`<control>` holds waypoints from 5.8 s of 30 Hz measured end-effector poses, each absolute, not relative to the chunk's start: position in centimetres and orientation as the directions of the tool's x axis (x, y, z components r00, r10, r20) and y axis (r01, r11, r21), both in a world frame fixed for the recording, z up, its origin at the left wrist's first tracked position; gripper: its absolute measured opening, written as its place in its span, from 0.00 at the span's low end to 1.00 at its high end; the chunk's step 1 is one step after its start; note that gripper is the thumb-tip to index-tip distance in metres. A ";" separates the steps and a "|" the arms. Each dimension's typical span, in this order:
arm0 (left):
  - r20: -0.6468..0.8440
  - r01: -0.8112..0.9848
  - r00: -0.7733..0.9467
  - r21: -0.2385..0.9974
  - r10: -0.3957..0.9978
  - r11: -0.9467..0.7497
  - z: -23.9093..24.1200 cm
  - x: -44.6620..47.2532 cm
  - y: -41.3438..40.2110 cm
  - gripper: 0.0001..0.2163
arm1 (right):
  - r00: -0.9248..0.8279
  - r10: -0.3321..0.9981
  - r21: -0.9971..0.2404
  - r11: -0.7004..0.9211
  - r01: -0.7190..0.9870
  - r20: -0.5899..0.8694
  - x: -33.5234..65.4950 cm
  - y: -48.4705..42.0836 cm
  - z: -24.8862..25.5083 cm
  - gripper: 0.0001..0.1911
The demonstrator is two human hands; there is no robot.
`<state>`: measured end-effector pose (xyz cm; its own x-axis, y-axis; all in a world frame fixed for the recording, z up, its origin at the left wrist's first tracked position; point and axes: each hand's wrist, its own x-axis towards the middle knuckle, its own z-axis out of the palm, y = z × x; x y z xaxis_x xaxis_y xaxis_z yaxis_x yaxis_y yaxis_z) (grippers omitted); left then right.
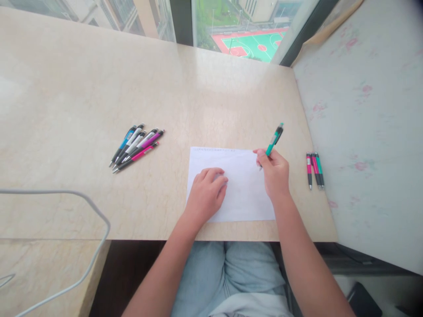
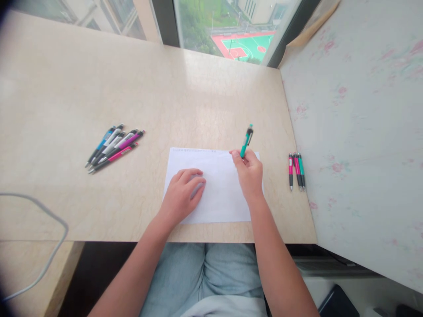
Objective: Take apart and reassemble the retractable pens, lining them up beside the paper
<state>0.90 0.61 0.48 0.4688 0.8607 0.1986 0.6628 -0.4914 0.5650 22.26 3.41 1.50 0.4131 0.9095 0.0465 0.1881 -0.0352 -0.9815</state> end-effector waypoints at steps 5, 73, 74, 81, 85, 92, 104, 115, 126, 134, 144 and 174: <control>0.233 0.658 0.465 0.554 0.854 -0.509 0.3 0.9 0.6 0.08 | 0.316 0.938 -0.988 -0.116 -0.100 -0.142 22.6 -0.6 2.7 0.16; 0.272 0.642 0.460 0.555 0.845 -0.528 0.1 0.7 1.0 0.05 | 0.539 0.842 0.013 -0.540 0.842 0.033 34.9 -1.7 2.2 0.12; 0.274 0.641 0.459 0.557 0.845 -0.529 0.1 0.8 1.0 0.05 | 0.550 0.835 0.014 -0.551 0.835 0.031 34.7 -1.9 2.3 0.13; 0.282 0.629 0.449 0.575 0.848 -0.524 0.3 0.8 1.0 0.05 | 0.662 0.750 -0.026 -0.662 0.749 -0.005 33.8 -3.0 3.0 0.15; 0.275 0.626 0.449 0.582 0.850 -0.519 0.2 0.7 1.0 0.06 | 0.675 0.738 -0.035 -0.675 0.737 -0.013 33.4 -3.6 3.3 0.13; 0.278 0.618 0.456 0.585 0.846 -0.525 0.1 0.6 1.1 0.06 | 0.695 0.719 -0.034 -0.695 0.719 0.001 34.1 -2.5 3.2 0.14; 0.287 0.618 0.445 0.587 0.848 -0.523 0.1 0.6 1.2 0.07 | 0.687 0.722 -0.006 -0.689 0.725 0.076 35.7 -2.2 2.7 0.14; 0.282 0.618 0.453 0.585 0.846 -0.526 0.1 0.6 1.2 0.06 | 0.635 0.762 -0.065 -0.633 0.772 0.127 35.9 -1.8 1.7 0.12; 0.285 0.616 0.447 0.589 0.848 -0.523 0.2 0.6 1.2 0.06 | 0.606 0.786 -0.074 -0.601 0.795 0.121 35.5 -2.5 1.7 0.13; 0.284 0.617 0.451 0.585 0.846 -0.526 0.3 0.6 1.2 0.06 | 0.660 0.743 -0.079 -0.655 0.751 0.113 35.2 -2.0 1.7 0.12; 0.282 0.618 0.450 0.586 0.847 -0.524 0.3 0.6 1.2 0.06 | 0.702 0.700 -0.060 -0.702 0.710 0.128 36.1 -3.1 2.9 0.16; 0.276 0.621 0.454 0.584 0.847 -0.523 0.4 0.7 1.2 0.06 | 0.657 0.753 -0.005 -0.658 0.753 0.032 36.5 -3.8 3.1 0.16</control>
<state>0.68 1.20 0.38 0.4537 0.8473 0.2760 0.6213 -0.5228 0.5836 36.54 -3.84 3.14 0.6573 0.7529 0.0324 0.7534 -0.6575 -0.0047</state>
